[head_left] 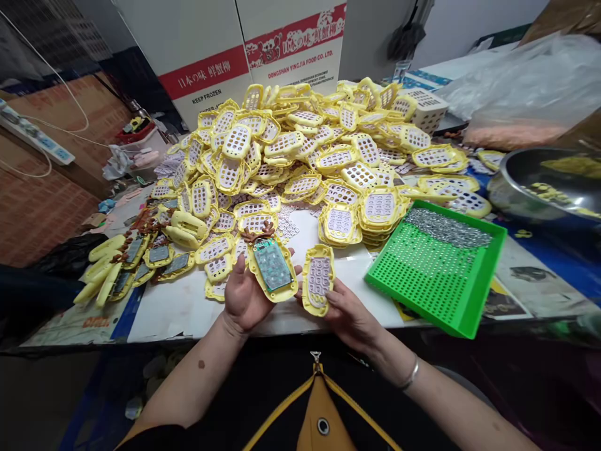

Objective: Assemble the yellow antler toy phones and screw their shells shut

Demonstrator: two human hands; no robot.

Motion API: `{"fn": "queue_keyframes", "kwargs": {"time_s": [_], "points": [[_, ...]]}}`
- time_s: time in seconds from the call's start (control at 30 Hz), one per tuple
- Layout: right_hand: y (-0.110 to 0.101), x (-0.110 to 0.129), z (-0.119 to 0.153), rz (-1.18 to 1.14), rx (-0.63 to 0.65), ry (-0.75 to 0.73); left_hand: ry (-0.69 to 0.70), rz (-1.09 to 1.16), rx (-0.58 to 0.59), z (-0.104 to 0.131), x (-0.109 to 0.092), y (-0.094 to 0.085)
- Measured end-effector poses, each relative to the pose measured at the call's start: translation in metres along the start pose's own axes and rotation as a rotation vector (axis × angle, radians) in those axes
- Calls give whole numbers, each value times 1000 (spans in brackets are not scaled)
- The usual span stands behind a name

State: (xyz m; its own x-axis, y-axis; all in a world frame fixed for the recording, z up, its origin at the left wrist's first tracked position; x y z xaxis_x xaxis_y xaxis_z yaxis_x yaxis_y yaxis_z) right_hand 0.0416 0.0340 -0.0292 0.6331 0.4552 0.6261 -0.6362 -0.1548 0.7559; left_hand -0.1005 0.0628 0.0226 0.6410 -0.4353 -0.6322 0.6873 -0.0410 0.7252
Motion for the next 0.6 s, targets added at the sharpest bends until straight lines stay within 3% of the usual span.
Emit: {"fn": "queue_keyframes", "kwargs": {"time_s": [0.13, 0.33, 0.6], "points": [[3, 6, -2, 45, -12, -10, 41, -16, -31, -2, -4, -6], [9, -2, -19, 131, -25, -59, 136, -165, -191, -2, 0, -15], [17, -12, -32, 143, 7, -115, 228, -406, -216, -5, 0, 1]]}}
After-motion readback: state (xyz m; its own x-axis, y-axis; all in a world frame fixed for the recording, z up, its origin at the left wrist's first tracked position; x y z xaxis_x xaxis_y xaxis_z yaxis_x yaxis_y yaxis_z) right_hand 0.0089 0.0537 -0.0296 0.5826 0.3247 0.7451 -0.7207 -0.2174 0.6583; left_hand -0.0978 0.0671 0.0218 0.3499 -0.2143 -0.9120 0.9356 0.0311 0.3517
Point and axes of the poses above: each hand's wrist, its own z-axis away from the middle knuckle, its own y-axis out of the palm, x = y × z, the point moved 6 cm from there along -z, towards the middle knuckle, and after that the axes turned 2 degrees about x, right-handed, at the moved point
